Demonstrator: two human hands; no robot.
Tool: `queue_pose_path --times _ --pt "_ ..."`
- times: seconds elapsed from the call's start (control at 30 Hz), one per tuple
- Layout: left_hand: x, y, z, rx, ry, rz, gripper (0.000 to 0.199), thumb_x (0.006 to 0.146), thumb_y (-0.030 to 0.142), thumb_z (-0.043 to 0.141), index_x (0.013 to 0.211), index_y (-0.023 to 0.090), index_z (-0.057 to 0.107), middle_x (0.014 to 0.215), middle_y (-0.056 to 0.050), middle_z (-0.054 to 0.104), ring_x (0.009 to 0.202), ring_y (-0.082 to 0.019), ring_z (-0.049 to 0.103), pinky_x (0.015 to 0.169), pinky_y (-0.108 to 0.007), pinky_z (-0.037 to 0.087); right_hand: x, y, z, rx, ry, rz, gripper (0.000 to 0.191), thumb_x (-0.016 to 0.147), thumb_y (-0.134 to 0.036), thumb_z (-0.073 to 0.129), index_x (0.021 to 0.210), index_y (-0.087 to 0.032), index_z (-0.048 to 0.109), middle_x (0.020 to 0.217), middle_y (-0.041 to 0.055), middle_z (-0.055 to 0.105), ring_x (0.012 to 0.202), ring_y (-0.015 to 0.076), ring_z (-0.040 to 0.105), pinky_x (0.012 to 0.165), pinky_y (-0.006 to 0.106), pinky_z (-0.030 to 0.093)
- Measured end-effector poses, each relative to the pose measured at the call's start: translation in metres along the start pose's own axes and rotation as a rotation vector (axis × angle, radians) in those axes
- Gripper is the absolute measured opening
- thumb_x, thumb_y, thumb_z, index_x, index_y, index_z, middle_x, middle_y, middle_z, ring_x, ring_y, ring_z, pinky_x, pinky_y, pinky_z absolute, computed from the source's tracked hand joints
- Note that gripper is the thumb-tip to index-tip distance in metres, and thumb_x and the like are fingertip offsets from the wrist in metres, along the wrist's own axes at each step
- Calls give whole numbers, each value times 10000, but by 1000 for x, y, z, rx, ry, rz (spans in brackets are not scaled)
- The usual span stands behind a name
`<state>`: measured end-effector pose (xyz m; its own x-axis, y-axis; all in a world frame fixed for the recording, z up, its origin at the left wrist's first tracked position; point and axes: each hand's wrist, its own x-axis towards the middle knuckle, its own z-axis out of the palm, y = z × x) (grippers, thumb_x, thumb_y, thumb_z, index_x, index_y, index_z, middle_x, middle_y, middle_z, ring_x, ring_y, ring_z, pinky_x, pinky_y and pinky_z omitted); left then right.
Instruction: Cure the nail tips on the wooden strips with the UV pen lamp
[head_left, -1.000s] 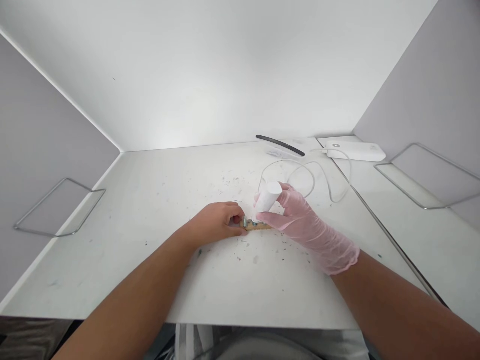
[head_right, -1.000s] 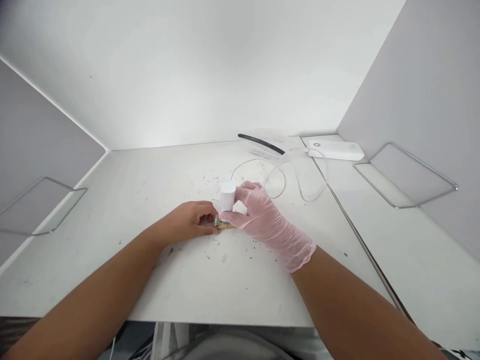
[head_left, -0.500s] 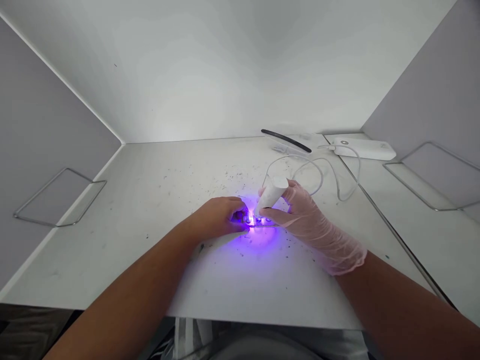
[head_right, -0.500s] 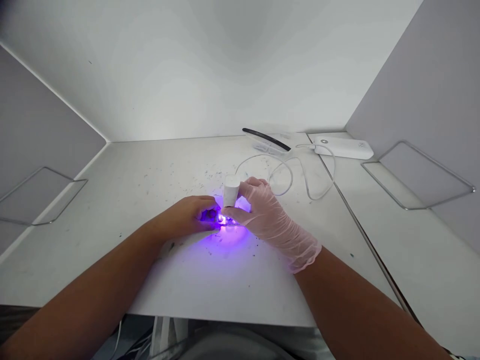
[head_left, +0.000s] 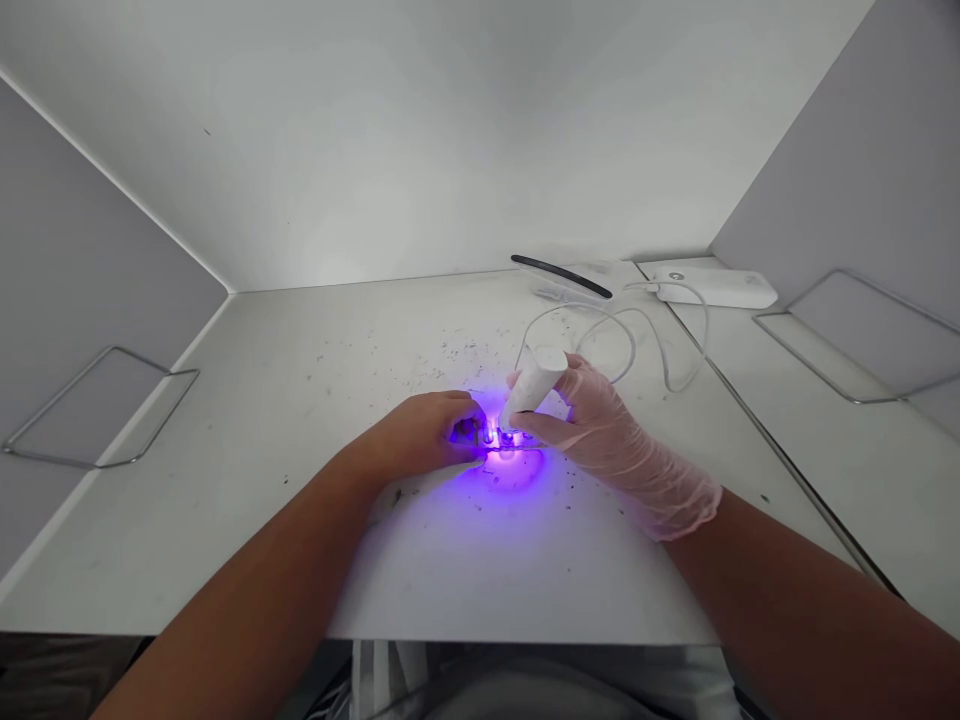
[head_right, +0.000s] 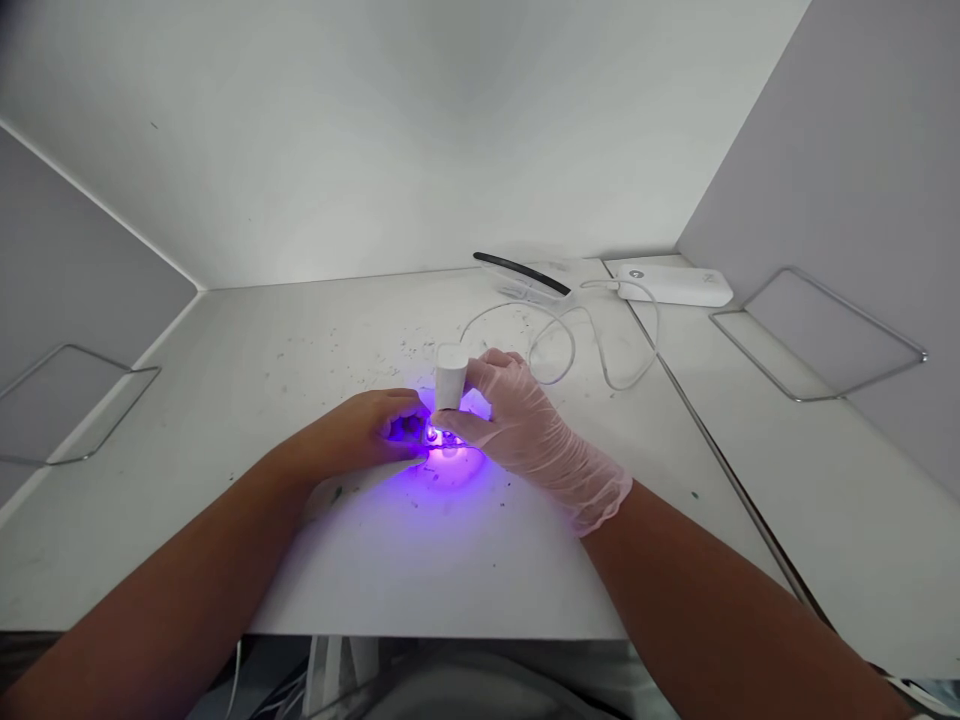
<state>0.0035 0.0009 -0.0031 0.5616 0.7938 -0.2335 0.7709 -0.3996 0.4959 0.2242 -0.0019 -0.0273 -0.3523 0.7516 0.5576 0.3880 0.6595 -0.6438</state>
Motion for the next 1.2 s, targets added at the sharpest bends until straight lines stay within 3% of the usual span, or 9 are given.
queue_pose_path --times 0.33,1.2 --pt "0 -3 1 2 9 36 210 788 399 643 896 220 658 842 7 626 713 -127 532 615 -260 386 0 -5 -3 -21 4 21 39 774 -237 682 794 -268 669 730 -7 617 798 201 580 817 420 452" --pt "1 -1 0 1 1 23 236 780 427 642 896 223 664 842 -1 637 717 -137 532 616 -272 385 0 1 0 -27 -36 28 54 789 -264 661 833 -247 635 773 -7 587 733 165 557 857 428 431"
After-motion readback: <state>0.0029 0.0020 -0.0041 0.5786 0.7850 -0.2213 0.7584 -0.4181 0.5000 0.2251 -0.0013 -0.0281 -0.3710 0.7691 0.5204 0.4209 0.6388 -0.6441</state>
